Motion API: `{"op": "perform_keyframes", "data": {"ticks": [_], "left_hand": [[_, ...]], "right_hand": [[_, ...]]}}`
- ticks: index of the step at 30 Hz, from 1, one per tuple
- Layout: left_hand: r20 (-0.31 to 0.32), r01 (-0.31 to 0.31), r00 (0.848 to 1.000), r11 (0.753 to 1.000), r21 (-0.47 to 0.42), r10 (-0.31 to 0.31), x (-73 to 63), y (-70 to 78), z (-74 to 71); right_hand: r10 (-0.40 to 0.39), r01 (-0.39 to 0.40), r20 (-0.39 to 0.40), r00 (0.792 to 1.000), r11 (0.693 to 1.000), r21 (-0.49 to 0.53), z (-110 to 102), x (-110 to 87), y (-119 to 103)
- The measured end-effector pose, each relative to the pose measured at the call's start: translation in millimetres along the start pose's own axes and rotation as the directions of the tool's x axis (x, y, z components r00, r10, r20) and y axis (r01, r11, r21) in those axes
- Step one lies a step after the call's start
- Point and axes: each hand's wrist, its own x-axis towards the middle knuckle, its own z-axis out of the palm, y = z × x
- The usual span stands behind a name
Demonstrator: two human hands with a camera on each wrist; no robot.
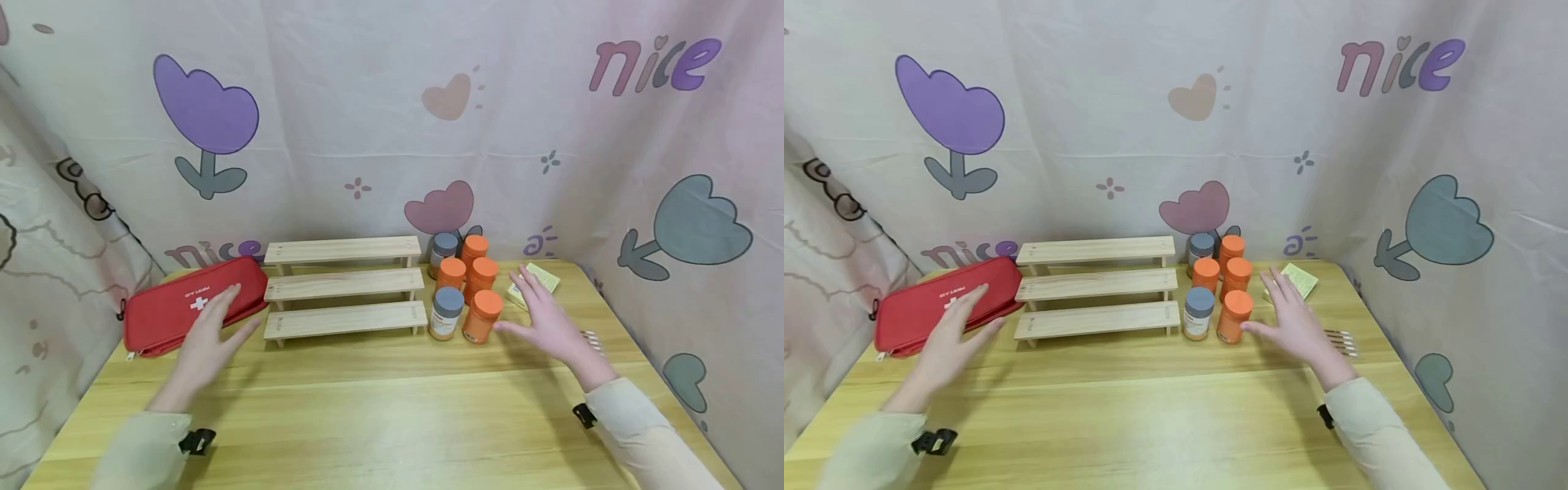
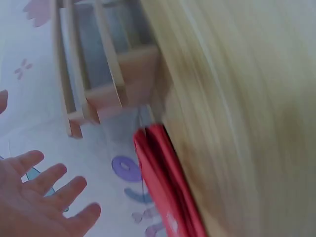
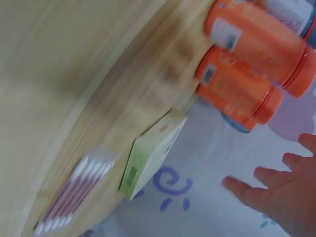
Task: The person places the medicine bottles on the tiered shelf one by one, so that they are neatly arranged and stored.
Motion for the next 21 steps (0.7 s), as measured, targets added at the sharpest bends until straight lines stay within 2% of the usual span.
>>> {"op": "perform_keyframes", "data": {"ticks": [2, 5, 7, 10, 13, 17, 20, 21], "left_hand": [[0.016, 0.041, 0.999, 0.991, -0.131, -0.04, -0.1, 2.3, 4.9], [0.025, 0.101, 0.995, 0.952, -0.29, -0.098, -0.4, 4.6, 11.8], [0.018, 0.133, 0.991, 0.916, -0.38, -0.136, -0.6, 5.5, 16.6], [0.01, 0.171, 0.981, 0.845, -0.507, -0.192, -0.3, 5.4, 24.7], [0.043, 0.233, 0.963, 0.737, -0.635, -0.268, 0.1, 3.0, 34.5], [0.122, 0.316, 0.922, 0.535, -0.784, -0.367, 0.0, -2.5, 48.5], [0.165, 0.328, 0.911, 0.422, -0.845, -0.378, -1.2, -7.9, 57.1], [0.172, 0.324, 0.913, 0.402, -0.856, -0.37, -1.5, -10.0, 59.3]], "right_hand": [[-0.026, 0.029, -0.032, 0.999, 0.997, 0.075, 2, 0.8, -4], [-0.063, 0.075, -0.082, 0.995, 0.985, 0.157, 5, 4.6, -14], [-0.084, 0.106, -0.109, 0.991, 0.971, 0.213, 7, 9.0, -22], [-0.118, 0.151, -0.134, 0.984, 0.95, 0.273, 11, 16.8, -34], [-0.158, 0.192, -0.128, 0.979, 0.929, 0.316, 15, 24.7, -47], [-0.209, 0.215, -0.054, 0.976, 0.924, 0.316, 17, 35.4, -59], [-0.221, 0.207, 0.019, 0.975, 0.936, 0.284, 19, 42.5, -65], [-0.221, 0.203, 0.039, 0.974, 0.941, 0.273, 20, 44.5, -67]]}}
